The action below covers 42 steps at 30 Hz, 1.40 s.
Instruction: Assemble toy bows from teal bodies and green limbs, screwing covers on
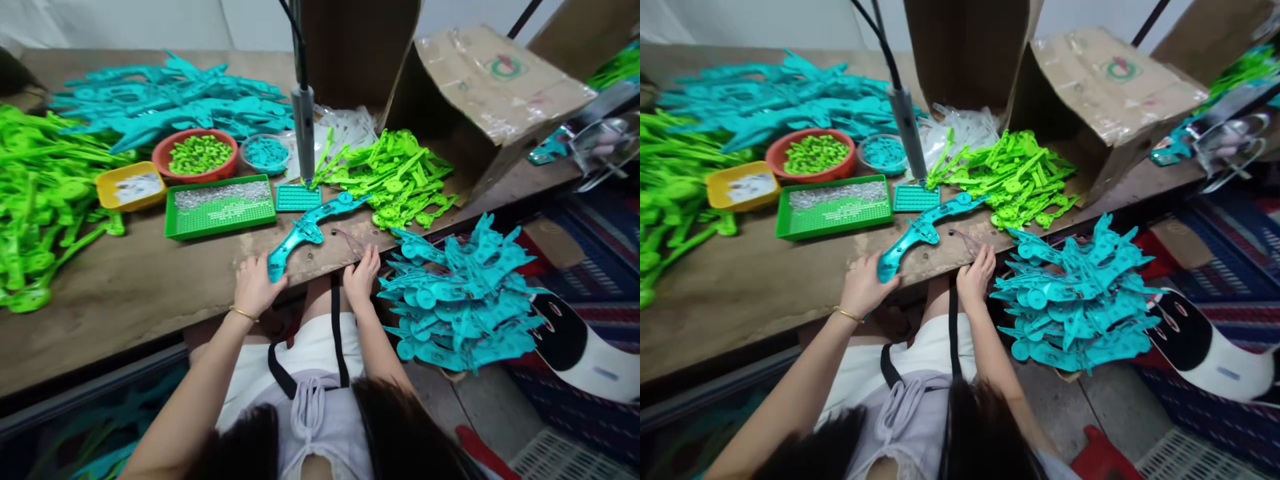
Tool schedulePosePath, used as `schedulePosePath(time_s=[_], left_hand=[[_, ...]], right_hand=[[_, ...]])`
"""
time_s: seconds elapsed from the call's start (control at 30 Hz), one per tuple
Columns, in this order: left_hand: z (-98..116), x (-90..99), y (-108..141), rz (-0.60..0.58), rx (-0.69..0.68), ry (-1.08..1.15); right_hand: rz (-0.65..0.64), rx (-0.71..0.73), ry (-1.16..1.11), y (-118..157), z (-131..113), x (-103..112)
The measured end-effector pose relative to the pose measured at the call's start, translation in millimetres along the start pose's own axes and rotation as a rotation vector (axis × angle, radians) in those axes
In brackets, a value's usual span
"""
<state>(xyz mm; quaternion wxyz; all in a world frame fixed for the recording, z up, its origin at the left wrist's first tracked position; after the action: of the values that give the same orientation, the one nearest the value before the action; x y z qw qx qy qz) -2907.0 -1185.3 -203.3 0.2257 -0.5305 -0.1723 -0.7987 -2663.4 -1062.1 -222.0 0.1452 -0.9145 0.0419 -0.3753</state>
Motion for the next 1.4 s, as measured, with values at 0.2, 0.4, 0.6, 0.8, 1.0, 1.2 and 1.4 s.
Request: schedulePosePath(time_s=[0.2, 0.4, 0.6, 0.8, 1.0, 1.2, 1.4], left_hand=[[-35, 29.0, 18, 0.134, -0.087, 0.251], [-92, 83.2, 64, 0.156, -0.141, 0.338], [-171, 168.6, 116, 0.256, -0.222, 0.216], [-210, 242.3, 140, 0.579, -0.069, 0.099], [-141, 202.7, 114, 0.580, -0.009, 0.507], [-134, 176.7, 56, 0.476, 0.237, 1.088], [-117, 245.3, 49, 0.695, 0.149, 1.421]], right_hand=[[-0.115, 0.052, 0.049, -6, -9, -10], [-0.378, 0.146, -0.500, 20, -92, 13], [-0.076, 0.835, -0.224, 24, -210, 80], [-1.064, 0.802, -0.169, 82, -254, -50], [-0.900, 0.636, -0.625, 77, -325, -71], [-0.837, 0.752, -0.811, 90, -405, -61], [-1.010, 0.827, -0.952, 100, -430, -54]])
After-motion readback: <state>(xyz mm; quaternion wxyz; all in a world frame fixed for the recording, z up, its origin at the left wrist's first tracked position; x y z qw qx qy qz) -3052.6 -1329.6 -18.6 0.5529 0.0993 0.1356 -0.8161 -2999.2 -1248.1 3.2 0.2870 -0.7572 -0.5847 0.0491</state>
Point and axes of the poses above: each hand's wrist, its own y-axis away from the middle knuckle, its own x-axis out of the back of the hand, z = x × y, the point moved 9 cm from there along -y, towards the middle knuckle, and after that the axes turned 3 degrees about z, right-handed, at the moved point
